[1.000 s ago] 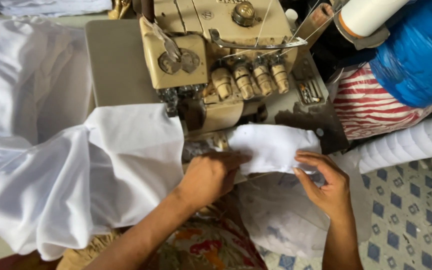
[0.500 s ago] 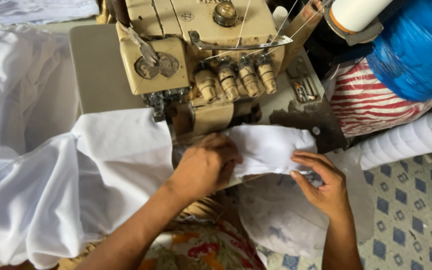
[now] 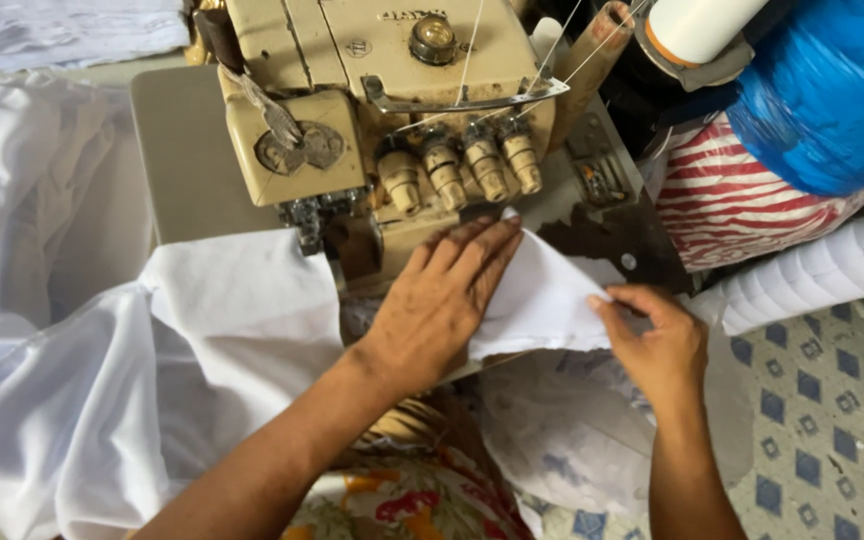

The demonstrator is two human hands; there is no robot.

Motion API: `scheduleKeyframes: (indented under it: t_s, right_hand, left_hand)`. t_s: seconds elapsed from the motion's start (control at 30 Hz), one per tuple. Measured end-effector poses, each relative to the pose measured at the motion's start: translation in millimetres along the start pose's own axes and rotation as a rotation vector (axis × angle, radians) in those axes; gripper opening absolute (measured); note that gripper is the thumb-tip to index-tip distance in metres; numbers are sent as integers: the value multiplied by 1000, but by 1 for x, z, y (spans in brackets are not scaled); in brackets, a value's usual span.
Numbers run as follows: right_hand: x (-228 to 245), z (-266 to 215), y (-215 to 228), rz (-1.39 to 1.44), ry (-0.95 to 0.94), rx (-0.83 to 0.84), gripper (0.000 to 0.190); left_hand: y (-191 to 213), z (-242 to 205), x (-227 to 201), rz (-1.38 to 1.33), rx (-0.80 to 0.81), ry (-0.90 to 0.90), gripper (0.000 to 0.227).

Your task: Folding and preparing white fabric pieces for sewing on an industrial machine in a factory setting.

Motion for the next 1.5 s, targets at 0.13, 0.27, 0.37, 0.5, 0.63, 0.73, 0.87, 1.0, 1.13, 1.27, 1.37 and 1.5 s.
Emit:
scheduleKeyframes:
  t_s: [0.13, 0.27, 0.37, 0.5, 0.63, 0.73, 0.87, 1.0, 1.13, 1.27, 1.37, 1.5]
  right_hand:
    - [-28, 34, 2, 259, -107, -113, 14]
    - [-11, 45, 31, 538, -119, -127, 14]
    - [-3, 31, 46, 579, -118, -9, 15]
    - [-14, 29, 34, 571, -109, 67, 15]
    - [-23, 38, -2, 420, -128, 184, 13]
    - [-34, 36, -11, 405, -155, 179, 11]
    - [-37, 25, -3, 475, -71, 142, 9]
    - [-26, 14, 12, 424, 16, 169, 6]
    - [-31, 6, 15, 402, 88, 161, 6]
    - [-27, 3, 19, 410, 76, 126, 5]
    - [-3, 7, 25, 198, 157, 154, 11]
    - [15, 0, 26, 139, 245, -14, 26]
  left_hand:
    - [-2, 4, 4, -97, 73, -5, 76]
    - [20, 8, 9, -681, -160, 266, 36]
    - [33, -2, 12, -847, -352, 496, 9]
    - [11, -14, 21, -828, -355, 528, 9]
    - [-27, -25, 29, -453, -94, 444, 20]
    - [-25, -22, 26, -469, -46, 386, 27]
    - [-13, -34, 18, -539, -102, 312, 22]
    - [-11, -44, 15, -663, 10, 335, 26]
    - [-13, -46, 13, -647, 12, 309, 23]
    - [-18, -47, 14, -604, 110, 323, 26]
    - [-19, -48, 13, -551, 67, 238, 28]
    - [-27, -57, 13, -428, 162, 155, 39]
Point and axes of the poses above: each hand's wrist, its own z-axis towards the middle knuckle, its own y-axis out of the back of the hand, x = y × z, the point moved 4 cm from there along z, towards the middle knuckle, and after that the axes turned 13 degrees about -x, right-handed, at the moved point
